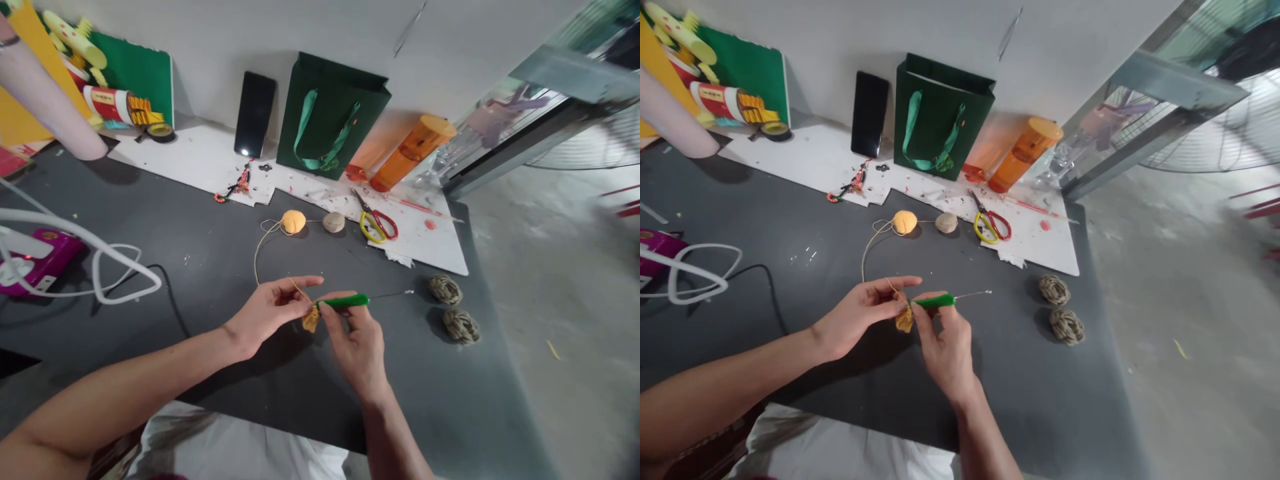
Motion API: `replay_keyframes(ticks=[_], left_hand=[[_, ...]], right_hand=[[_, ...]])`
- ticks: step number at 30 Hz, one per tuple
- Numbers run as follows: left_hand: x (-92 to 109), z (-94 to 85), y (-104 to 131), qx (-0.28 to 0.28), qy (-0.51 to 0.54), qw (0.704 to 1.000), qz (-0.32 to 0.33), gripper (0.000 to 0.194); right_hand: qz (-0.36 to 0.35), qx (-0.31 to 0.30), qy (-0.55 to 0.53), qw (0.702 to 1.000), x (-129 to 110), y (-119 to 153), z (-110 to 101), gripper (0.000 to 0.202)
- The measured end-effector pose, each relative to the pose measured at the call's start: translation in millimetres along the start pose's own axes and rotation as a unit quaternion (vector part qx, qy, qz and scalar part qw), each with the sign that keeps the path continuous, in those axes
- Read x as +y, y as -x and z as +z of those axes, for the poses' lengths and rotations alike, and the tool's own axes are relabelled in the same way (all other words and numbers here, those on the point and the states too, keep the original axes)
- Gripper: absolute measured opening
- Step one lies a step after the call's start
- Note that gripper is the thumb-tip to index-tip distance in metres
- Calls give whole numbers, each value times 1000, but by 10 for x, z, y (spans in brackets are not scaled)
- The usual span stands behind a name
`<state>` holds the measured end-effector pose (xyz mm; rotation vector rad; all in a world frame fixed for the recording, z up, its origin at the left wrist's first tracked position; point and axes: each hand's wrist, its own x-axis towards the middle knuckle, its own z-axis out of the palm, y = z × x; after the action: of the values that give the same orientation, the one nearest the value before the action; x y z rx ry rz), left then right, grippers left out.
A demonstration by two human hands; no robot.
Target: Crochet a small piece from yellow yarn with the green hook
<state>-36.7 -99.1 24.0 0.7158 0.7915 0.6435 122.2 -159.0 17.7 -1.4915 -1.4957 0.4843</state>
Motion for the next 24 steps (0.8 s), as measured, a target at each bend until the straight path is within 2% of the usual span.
replay_keyframes(ticks=[6, 15, 24], left_hand=[[4, 1, 10, -10, 14, 1000, 0, 38], [29, -1, 17, -26, 21, 999, 34, 45], [8, 4, 36, -1, 43, 998, 55, 73]], right_hand=[[-48, 6, 16, 999, -14, 2, 2, 12], [-8, 35, -8, 999, -8, 24, -22, 15], [-58, 54, -40, 996, 1, 38, -8, 18]])
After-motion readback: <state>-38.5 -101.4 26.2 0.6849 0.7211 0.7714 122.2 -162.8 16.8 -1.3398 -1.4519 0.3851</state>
